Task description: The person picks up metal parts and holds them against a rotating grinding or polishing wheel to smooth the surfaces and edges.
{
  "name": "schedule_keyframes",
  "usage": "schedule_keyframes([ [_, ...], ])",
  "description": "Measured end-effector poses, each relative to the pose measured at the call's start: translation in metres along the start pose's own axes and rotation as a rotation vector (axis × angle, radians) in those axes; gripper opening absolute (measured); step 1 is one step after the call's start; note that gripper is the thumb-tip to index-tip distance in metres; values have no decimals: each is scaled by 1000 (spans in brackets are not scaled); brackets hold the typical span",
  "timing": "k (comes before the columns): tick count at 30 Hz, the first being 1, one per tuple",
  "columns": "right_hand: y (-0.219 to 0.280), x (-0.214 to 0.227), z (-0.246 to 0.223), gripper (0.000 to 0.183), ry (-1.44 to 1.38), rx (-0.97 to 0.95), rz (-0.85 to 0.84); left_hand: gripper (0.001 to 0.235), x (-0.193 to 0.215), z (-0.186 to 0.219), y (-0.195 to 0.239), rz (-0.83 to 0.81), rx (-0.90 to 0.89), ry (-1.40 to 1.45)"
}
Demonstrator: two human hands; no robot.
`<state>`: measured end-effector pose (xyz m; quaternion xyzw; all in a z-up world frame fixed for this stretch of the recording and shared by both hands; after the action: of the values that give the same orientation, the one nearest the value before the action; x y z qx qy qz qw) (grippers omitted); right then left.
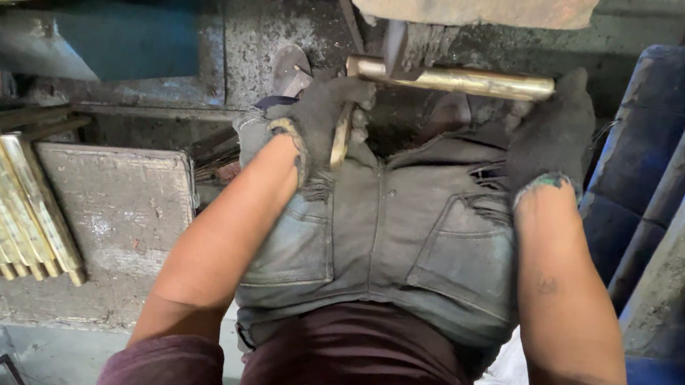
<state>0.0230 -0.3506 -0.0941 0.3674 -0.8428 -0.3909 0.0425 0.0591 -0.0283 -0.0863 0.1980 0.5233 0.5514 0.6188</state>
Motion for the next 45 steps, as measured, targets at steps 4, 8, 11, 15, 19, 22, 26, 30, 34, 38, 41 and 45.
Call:
schedule_keyframes([
  [4,-13,-10,8,34,-72,5,-123,21,-7,14,7,-27,-52,-8],
  [8,22,-23,-5,39,-37,113,-273,34,-8,23,35,-10,-223,-131],
  [11,53,-24,-19,37,-111,300,-311,37,-2,21,61,-27,-296,-324],
  [15,61,-34,-19,36,-139,259,-296,43,-8,29,72,-74,-379,-169],
  [19,53,-43,-11,40,-60,158,-230,45,-1,25,58,-28,-226,-93],
  [22,40,-40,-2,37,10,80,-131,36,12,18,33,32,-84,-8],
  [26,26,-50,10,41,-49,-20,-121,16,21,9,3,6,11,68],
  [30,22,-51,11,34,-20,-46,-43,11,24,7,-9,-28,47,91],
  [34,33,-57,6,33,-25,-26,-101,14,21,17,11,22,-41,15],
  [38,68,-60,-9,40,-59,145,-237,20,8,26,46,-33,-208,-67],
  [41,85,-59,-23,33,-157,201,-276,29,-3,43,83,-95,-489,-251],
  [45,145,-45,-56,21,-87,319,-530,57,-15,69,129,-142,-846,-460],
])
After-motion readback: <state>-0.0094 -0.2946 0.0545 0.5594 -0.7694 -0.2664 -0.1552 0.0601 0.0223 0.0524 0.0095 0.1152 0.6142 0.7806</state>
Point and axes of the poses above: each hand's wrist, its own y-axis away from the middle knuckle, its own x-axis out of the back of the hand, z = x × y, the point moved 10 cm from there along -y, towards the middle knuckle, and after that the axes turned 2 degrees about x, right-handed, at the moved point
